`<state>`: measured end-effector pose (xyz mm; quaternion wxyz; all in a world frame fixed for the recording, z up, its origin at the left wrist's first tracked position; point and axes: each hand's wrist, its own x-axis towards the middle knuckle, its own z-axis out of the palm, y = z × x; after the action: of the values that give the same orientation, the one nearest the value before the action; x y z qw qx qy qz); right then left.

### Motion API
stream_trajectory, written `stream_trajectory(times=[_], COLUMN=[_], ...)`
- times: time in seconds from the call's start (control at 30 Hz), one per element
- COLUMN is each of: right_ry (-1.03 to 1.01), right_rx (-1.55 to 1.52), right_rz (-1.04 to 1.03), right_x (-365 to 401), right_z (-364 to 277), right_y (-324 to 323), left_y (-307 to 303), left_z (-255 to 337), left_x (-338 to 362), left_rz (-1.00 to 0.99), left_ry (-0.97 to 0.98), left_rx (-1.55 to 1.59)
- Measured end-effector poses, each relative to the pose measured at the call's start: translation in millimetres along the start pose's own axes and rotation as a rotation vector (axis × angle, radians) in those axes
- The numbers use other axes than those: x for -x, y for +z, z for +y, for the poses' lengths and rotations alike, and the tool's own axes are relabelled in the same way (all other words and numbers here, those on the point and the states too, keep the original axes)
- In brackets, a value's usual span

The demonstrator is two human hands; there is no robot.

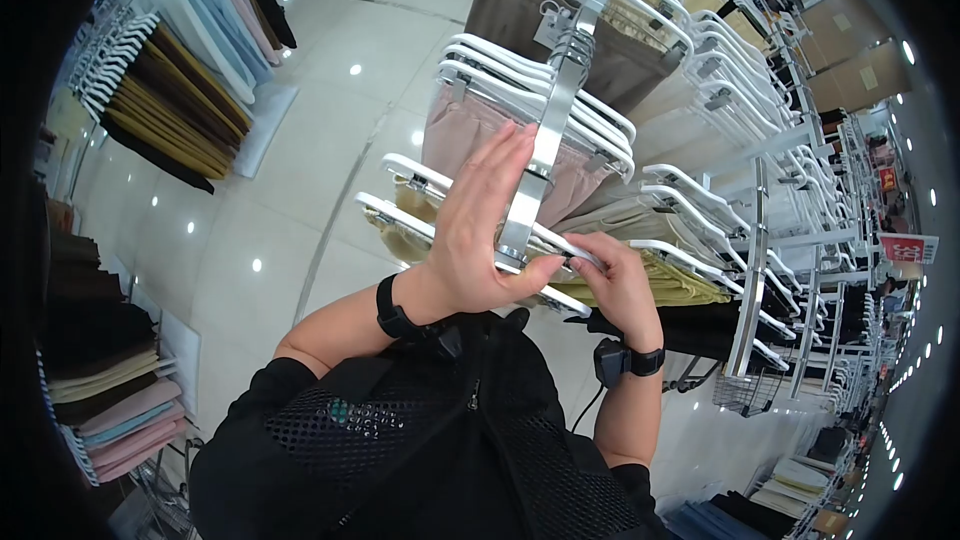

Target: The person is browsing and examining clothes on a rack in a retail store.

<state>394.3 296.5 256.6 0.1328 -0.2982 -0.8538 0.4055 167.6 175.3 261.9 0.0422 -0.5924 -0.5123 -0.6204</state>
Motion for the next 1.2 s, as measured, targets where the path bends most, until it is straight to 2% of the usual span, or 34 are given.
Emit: stream_trajectory(times=[0.5,0.6,0.7,0.73,0.83,1.0,1.1,1.2], right_ry=[0.014,0.011,-0.059,-0.059,-0.054,0.016,-0.032,0.014], right_rx=[-0.089,0.0,-0.031,-0.031,0.021,0.036,0.098,0.244], right_rz=[0.003,-0.003,0.19,0.191,0.388,0.351,0.36,0.313], right_x=[-5.1,-11.5,-28.2,-37.0,-69.1,-113.4,-126.8,-132.4], right_z=[7.6,11.6,16.5,20.3,39.0,71.2,84.6,89.4], right_y=[-3.5,-13.5,-26.5,-30.9,-42.0,-40.4,-34.3,-31.4], left_y=[-0.6,-0.1,-2.7,-2.5,-2.3,-1.2,-1.0,-1.2], left_z=[-2.1,-1.2,0.3,0.6,1.1,0.2,-0.5,0.1], left_x=[2.0,0.9,-1.1,-1.0,-0.8,0.4,1.2,2.1], left_rz=[-0.1,-0.079,-0.104,-0.105,-0.106,-0.095,-0.084,-0.084], left_ry=[-0.022,-0.043,-0.026,-0.025,-0.035,-0.038,-0.035,-0.039], left_rx=[0.023,0.054,0.028,0.028,0.018,0.034,0.043,0.034])
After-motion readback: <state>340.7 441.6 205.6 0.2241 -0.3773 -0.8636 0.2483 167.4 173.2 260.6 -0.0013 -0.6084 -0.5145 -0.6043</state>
